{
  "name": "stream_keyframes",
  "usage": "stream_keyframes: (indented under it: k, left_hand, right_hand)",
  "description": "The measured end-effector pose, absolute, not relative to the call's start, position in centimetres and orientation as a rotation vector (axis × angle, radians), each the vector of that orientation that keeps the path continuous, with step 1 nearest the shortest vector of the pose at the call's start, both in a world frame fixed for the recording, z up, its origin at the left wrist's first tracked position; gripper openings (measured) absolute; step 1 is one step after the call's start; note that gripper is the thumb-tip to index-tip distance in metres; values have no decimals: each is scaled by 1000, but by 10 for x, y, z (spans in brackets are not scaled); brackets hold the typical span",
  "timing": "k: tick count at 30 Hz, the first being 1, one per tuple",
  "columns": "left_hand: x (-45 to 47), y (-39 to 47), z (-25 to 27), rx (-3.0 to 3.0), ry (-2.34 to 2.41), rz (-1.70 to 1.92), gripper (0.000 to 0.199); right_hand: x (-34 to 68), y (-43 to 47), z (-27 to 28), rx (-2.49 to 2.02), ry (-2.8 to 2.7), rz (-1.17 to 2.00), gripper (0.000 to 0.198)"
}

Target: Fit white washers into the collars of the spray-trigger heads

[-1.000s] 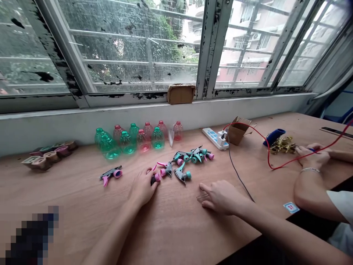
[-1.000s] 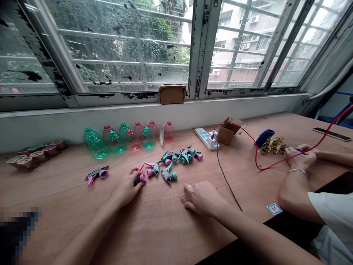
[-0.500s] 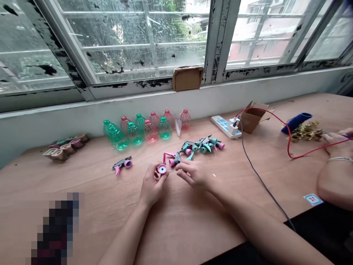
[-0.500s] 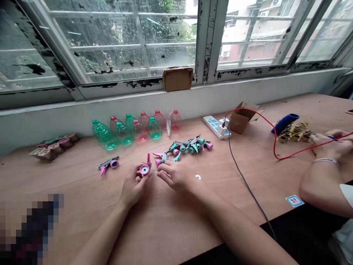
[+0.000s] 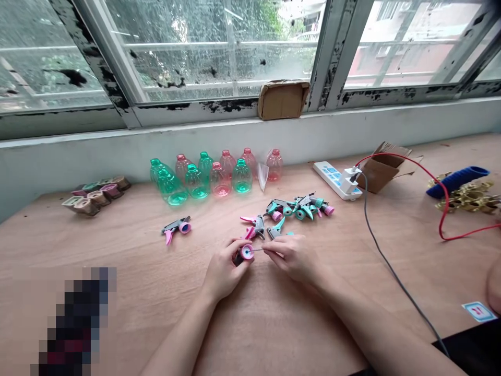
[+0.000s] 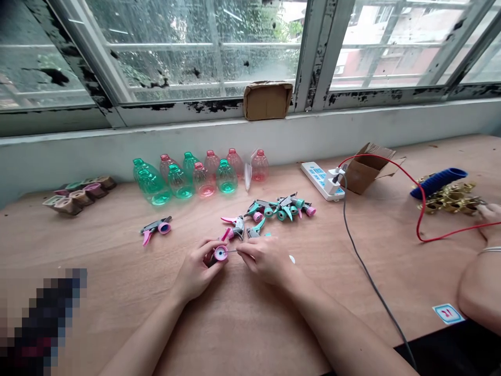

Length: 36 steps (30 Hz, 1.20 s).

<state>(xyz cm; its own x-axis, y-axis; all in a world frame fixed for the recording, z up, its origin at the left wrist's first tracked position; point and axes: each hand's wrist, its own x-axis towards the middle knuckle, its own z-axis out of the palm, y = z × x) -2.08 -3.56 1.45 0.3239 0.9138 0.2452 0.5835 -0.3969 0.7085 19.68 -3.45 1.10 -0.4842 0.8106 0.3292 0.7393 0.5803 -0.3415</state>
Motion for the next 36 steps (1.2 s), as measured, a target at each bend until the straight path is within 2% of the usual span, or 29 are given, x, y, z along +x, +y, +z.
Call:
stream_keyframes:
  k: [14,21,27,36]
  left_hand:
    - [-19,-36,9,2168,1440,725,27]
    - [-18,-36,12,2193,1426,685,17]
    - [-18,-37,12,2192,1418,632,17]
    - [-15,-32,9,2158,1467,749,11]
  right_hand:
    - [177,-49,25,-1549,-2366,17,27]
    - [185,-49,41,-1562,-2487,35,27]
    - [184,-52,46,-1639,-2531,49,33]
    - [167,-56,39,-1797,-2321,184,32]
